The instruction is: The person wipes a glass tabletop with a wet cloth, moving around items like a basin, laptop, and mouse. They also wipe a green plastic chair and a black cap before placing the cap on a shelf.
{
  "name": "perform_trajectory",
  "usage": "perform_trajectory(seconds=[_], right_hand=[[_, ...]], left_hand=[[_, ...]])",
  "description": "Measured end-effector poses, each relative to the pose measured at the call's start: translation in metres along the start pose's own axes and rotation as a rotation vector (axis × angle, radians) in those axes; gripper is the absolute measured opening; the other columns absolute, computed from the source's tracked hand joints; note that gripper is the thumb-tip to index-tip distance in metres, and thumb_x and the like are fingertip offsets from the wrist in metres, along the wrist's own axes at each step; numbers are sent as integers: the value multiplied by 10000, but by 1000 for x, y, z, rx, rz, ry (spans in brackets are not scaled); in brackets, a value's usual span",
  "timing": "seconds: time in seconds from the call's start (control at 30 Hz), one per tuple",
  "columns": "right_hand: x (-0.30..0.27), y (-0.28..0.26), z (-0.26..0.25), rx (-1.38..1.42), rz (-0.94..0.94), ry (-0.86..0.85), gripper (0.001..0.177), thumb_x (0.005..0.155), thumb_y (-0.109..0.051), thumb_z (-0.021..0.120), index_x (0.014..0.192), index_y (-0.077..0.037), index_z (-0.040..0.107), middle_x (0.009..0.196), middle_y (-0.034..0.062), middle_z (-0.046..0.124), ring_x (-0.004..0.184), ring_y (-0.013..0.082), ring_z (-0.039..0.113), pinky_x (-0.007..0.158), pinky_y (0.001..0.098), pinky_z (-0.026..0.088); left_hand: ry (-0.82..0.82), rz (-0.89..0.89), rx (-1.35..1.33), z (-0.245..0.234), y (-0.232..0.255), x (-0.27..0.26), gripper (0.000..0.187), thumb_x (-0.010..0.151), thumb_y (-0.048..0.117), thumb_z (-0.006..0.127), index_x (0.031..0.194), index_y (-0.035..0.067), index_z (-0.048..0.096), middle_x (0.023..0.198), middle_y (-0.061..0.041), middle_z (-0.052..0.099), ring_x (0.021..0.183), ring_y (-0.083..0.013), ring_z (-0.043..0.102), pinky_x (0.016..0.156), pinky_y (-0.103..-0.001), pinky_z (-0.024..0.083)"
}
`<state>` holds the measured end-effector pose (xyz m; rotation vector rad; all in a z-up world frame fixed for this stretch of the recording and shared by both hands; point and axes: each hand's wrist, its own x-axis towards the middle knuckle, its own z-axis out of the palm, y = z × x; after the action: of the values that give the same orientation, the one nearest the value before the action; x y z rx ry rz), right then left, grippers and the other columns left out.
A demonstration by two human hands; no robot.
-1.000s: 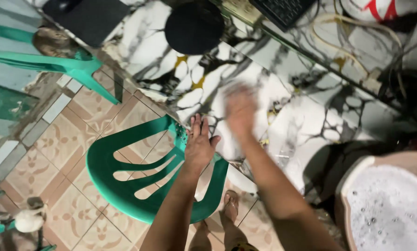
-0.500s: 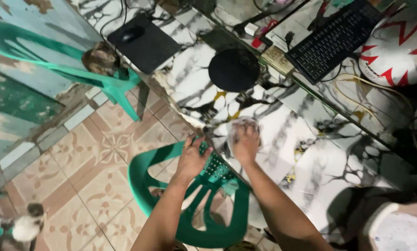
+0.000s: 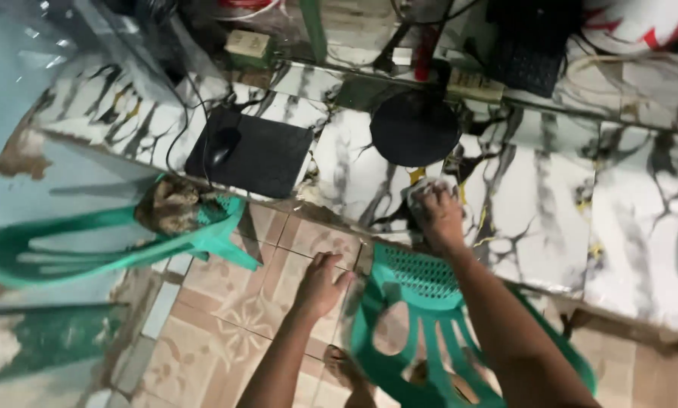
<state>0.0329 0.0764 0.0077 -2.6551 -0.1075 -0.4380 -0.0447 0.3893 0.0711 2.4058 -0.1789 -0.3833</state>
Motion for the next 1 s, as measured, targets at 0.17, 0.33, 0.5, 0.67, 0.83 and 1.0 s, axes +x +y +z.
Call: perform_trajectory(seconds=[0.17,0.33,0.5,0.67,0.83,1.0], right_hand=[[16,9,15,-39,186,56,422,908,-223,706,1327,-196,669,1354,242,561,1186,435,531,992,545,435],[42,26,40,-169,215,280,475,889,-199,717,1354,-135,643,1364,286,544,1188,476,517,955,568,428],[98,52,70,203,549,557,425,988,-173,589,1411,-130,584,1361,215,560,1284,429,540,1101,543,447],[128,42,135,-453,433,319,500,937,-129,600,1438,-149,602,1594,224,451,1494,454,362,1162,606,292],[156,-48,161,-353,292,42,598,805,-187,644,1400,-153,594,1571,219,407,1499,459,288,1185,628,246],[192,-7,188,-281,-23,260,432,935,-250,689,1356,-164,644,1485,190,500,1426,406,464,1228,580,325]], left_hand=[[-87,12,15,-40,-29,28,490,898,355,711,1302,95,615,1380,-132,561,1305,-354,520,1076,-420,447],[-171,62,29,-51,-38,75,483,913,341,708,1315,94,606,1429,-132,513,1325,-357,484,1070,-428,431],[-205,201,77,-64,-50,144,463,931,359,672,1303,87,625,1443,-124,517,1323,-359,511,1068,-441,450],[-141,369,154,-62,-75,223,459,909,335,698,1281,71,648,1444,-148,523,1357,-394,467,1089,-478,418],[-35,536,192,-53,-76,281,506,921,344,693,1328,52,625,1469,-180,505,1407,-425,404,1143,-514,348],[29,583,284,-49,-73,337,526,993,377,603,1419,70,571,1520,-157,487,1465,-390,352,1188,-561,237]])
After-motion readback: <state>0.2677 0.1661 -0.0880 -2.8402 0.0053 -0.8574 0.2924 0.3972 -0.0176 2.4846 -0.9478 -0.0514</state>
